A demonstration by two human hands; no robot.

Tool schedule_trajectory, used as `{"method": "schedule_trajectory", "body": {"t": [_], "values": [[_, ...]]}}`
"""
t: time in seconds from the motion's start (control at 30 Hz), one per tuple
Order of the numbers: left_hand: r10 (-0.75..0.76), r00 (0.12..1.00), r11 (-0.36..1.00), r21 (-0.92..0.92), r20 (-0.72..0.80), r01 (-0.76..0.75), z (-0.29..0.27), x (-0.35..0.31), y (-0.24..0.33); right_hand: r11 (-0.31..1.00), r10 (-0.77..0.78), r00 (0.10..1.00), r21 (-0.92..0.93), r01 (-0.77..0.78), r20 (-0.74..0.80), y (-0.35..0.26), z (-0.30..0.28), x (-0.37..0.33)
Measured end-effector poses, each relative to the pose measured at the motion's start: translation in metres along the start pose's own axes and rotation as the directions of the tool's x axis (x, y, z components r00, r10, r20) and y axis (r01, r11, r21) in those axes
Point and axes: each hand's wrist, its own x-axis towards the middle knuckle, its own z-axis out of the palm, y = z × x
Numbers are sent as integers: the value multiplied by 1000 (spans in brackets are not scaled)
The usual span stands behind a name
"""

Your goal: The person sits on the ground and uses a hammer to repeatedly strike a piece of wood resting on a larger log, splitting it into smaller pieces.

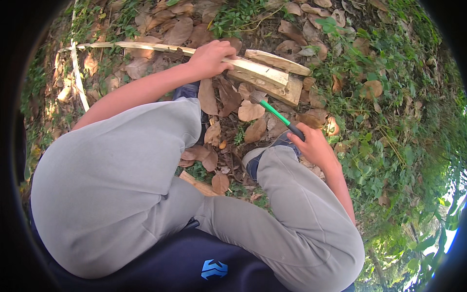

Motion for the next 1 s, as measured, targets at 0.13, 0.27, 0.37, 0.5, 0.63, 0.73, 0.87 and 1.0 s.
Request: {"method": "schedule_trajectory", "body": {"t": [0.13, 0.27, 0.37, 0.5, 0.63, 0.73, 0.87, 1.0], "values": [[67, 997, 998, -10, -39, -68, 5, 5, 0, 997, -63, 958, 23, 72, -279, -44, -57, -25], [43, 998, 999, 4, -42, -43, 5, -4, -5, 833, -137, 785, 359, 421, -604, -58, -76, -22], [37, 999, 999, 2, -27, -37, 4, -4, -4, 645, -72, 727, 524, 556, -683, -56, -54, -3], [49, 999, 999, -1, -17, -49, 6, 1, -2, 986, -133, 838, 13, 164, -529, 2, 12, 27], [27, 1000, 1000, -11, -10, -27, 2, -2, 1, 995, 8, 918, 90, 30, -398, 43, 75, 19], [24, 1000, 1000, -4, -16, -24, 5, -4, -4, 998, 67, 926, 30, -61, -372, 28, 60, 13], [37, 999, 999, 1, -10, -37, 3, 0, -1, 999, 24, 940, -18, -32, -340, 22, 26, 11], [52, 998, 999, -6, -24, -52, 7, 3, -3, 997, -48, 880, -73, 16, -472, -19, -32, 0]]}}
